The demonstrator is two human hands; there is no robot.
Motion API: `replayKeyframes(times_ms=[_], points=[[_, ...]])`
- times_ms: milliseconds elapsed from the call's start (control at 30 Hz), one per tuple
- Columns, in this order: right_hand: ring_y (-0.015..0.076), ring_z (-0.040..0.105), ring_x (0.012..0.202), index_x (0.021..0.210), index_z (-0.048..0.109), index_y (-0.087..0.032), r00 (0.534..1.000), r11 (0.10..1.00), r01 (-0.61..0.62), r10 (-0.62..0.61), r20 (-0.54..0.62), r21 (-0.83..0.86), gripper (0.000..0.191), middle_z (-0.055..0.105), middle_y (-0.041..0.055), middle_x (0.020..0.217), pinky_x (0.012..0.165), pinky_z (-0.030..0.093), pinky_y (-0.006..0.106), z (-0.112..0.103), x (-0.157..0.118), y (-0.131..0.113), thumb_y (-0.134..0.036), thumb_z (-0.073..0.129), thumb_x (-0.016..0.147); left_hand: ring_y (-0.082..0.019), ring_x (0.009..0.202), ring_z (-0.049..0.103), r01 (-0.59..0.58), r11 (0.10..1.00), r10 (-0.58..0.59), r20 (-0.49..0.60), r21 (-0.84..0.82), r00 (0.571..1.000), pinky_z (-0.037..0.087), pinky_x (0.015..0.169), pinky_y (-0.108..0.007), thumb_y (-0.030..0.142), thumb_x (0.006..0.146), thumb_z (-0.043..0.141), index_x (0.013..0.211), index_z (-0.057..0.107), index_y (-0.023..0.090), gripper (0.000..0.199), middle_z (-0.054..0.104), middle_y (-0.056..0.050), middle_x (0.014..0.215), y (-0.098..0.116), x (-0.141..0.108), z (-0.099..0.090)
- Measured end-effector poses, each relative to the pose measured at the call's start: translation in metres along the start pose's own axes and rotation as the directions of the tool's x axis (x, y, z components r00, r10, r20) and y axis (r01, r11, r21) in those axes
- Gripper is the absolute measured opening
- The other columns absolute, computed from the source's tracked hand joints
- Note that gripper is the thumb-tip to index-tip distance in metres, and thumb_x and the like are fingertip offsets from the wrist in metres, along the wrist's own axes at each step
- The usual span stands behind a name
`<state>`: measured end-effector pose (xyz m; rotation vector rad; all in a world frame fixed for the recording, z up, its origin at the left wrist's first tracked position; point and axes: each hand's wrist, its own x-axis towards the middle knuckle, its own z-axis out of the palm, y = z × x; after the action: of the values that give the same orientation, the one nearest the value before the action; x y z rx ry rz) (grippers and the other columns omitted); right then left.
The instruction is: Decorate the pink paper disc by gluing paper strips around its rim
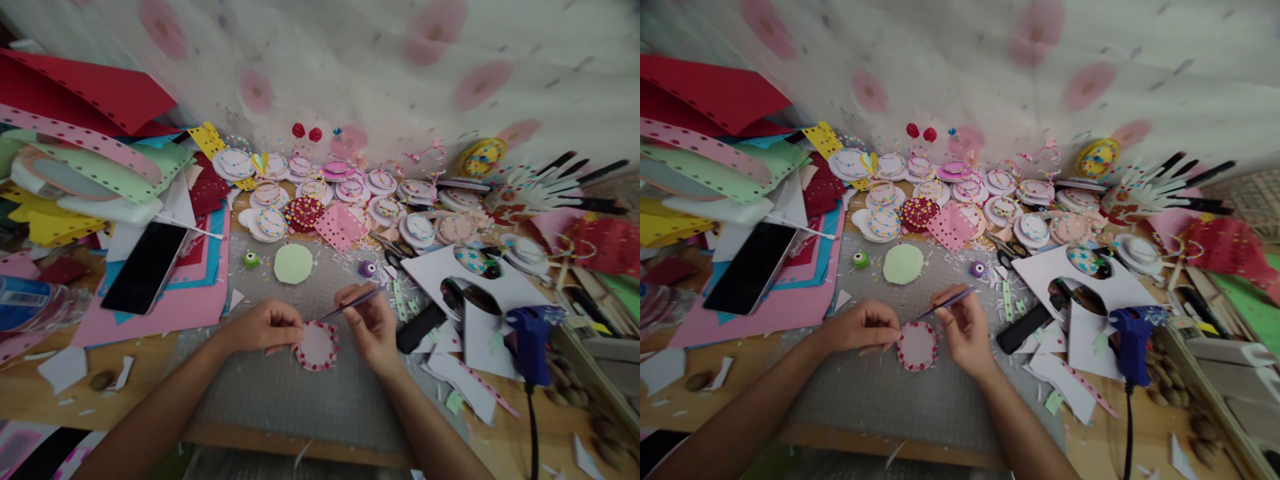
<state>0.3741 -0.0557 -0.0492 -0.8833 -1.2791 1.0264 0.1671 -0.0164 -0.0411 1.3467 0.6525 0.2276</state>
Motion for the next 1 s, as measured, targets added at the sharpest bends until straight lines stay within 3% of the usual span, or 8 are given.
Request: replayKeyframes(times_ms=[900, 1000], points=[[0.0185, 0.058, 0.075, 0.092, 0.056, -0.024, 0.989, 0.99, 0.126, -0.121, 0.086, -0.063, 0.005, 0.059, 0.0039, 0.079, 0.064, 0.047, 0.033, 0.0019, -0.002, -0.0025, -0.025, 0.052, 0.091, -0.004, 0.037, 0.036, 0.001, 1.0, -0.001, 0.026, -0.022, 1.0, 0.024, 0.036, -0.014, 0.035, 0.087, 0.056, 0.064, 0.056, 0.012, 0.033, 0.045, 0.005, 0.048, 0.0003, -0.002, -0.0004], [0.0186, 0.059, 0.075, 0.091, 0.056, -0.024, 0.996, 0.994, 0.089, -0.088, 0.009, -0.061, 0.005, 0.059, 0.0036, 0.079, 0.064, 0.047, 0.033, -0.0027, 0.0001, -0.0018, -0.028, 0.054, 0.09, -0.004, 0.037, 0.035, 0.0, 1.0, 0.001, 0.034, -0.026, 0.999, 0.024, 0.036, -0.014, 0.034, 0.087, 0.055, 0.064, 0.056, 0.012, 0.032, 0.044, 0.005, 0.049, 0.0001, -0.0022, -0.0021]])
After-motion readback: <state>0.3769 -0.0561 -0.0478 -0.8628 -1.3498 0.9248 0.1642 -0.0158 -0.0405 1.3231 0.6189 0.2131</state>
